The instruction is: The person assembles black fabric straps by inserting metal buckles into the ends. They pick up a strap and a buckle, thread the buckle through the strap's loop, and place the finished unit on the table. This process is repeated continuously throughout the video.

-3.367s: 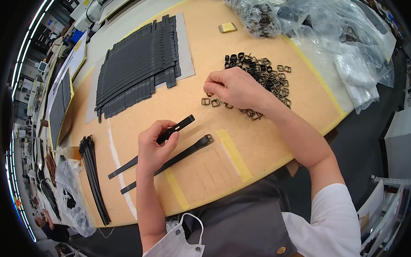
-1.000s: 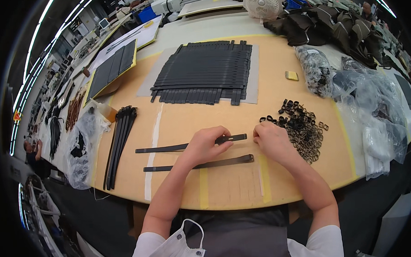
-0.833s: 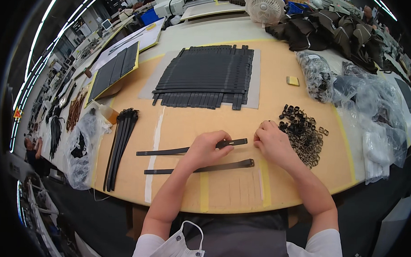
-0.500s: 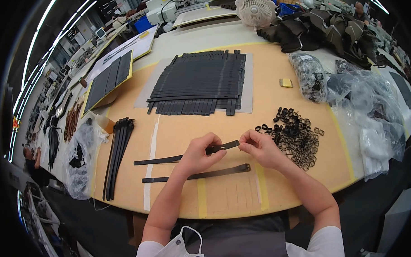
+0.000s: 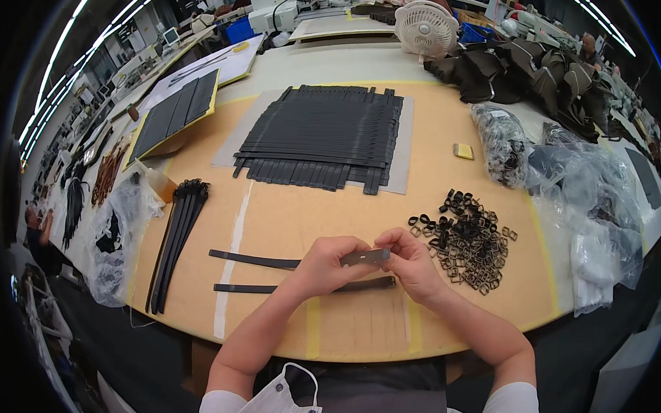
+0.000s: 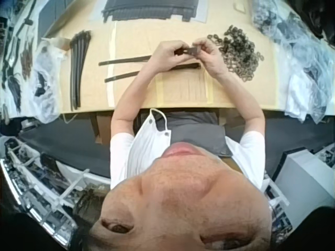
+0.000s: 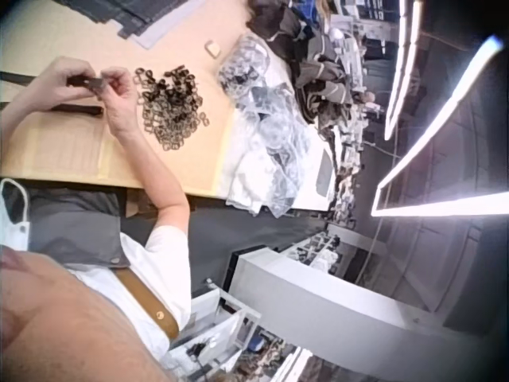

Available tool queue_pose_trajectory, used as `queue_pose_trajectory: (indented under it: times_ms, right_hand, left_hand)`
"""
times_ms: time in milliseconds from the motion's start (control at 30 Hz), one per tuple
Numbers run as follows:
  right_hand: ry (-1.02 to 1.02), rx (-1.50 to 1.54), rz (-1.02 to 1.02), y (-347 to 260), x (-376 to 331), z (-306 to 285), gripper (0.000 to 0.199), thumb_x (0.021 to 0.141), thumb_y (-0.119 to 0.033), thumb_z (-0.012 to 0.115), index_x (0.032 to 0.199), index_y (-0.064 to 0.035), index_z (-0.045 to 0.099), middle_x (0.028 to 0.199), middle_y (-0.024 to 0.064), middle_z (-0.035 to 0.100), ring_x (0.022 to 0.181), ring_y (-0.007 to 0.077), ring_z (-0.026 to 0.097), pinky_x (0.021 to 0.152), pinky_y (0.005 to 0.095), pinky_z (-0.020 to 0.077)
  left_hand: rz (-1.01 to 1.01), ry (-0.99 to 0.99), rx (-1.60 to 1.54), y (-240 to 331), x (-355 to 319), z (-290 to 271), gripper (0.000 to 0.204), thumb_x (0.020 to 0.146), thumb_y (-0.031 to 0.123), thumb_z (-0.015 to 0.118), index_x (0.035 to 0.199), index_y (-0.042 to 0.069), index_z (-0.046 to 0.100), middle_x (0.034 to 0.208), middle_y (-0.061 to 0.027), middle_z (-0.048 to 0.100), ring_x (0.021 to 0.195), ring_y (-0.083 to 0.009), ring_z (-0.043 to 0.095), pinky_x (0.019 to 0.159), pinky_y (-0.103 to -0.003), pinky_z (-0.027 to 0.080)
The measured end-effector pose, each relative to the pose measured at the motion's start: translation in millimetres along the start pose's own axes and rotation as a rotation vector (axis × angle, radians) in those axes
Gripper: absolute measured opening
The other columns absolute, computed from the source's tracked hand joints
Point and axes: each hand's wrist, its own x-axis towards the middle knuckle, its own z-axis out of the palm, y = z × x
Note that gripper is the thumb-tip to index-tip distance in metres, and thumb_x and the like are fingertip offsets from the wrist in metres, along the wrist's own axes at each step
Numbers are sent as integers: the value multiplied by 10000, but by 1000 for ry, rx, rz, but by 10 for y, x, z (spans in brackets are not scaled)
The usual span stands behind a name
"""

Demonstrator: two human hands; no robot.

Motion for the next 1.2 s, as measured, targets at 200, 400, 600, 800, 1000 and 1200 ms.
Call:
queue_pose_trajectory:
  times_ms: [200,400,600,800,1000,1200]
  right_hand:
    - [68,67,-53,61,-29,-1,201,994,-47,714,1157,-71,599,1050,9,695,985,93,662,893,236,529]
    - [108,-162,-121,1,-16,39,214,986,-14,708,1161,-34,587,1039,40,704,968,105,687,882,252,558]
    - [86,-176,-59,-65,-26,32,185,1014,-63,685,1174,-16,605,1000,41,709,889,103,684,849,260,558]
    - [7,-118,28,-179,22,50,274,1032,-117,671,1273,5,628,1062,69,740,893,105,672,837,268,559]
    - [-47,-104,174,-231,4,8,325,1024,-171,702,1298,-1,663,1095,36,743,949,78,678,862,250,555]
    - [-38,-140,233,-194,-2,-3,247,1028,-192,701,1209,-25,710,1041,29,742,899,71,670,820,236,542]
  left_hand:
    - [-18,63,-26,3,-3,32,122,886,73,778,983,-1,771,731,-36,710,635,-77,624,585,-258,494]
    - [-67,7,-64,6,-13,23,103,898,83,754,962,4,772,688,-3,669,604,-41,559,543,-242,438]
    - [-250,-62,-260,-9,5,6,127,931,126,729,958,8,768,701,64,626,618,-11,497,542,-223,374]
    - [-338,-81,-345,-32,13,-95,98,930,98,746,930,0,749,742,75,608,693,-4,486,610,-212,364]
    - [-370,-90,-352,-77,19,-92,87,922,80,748,927,-7,747,757,62,627,699,-9,500,619,-207,380]
    - [-374,-126,-307,-65,27,-105,85,927,79,749,912,-5,746,750,59,628,681,-5,496,590,-209,368]
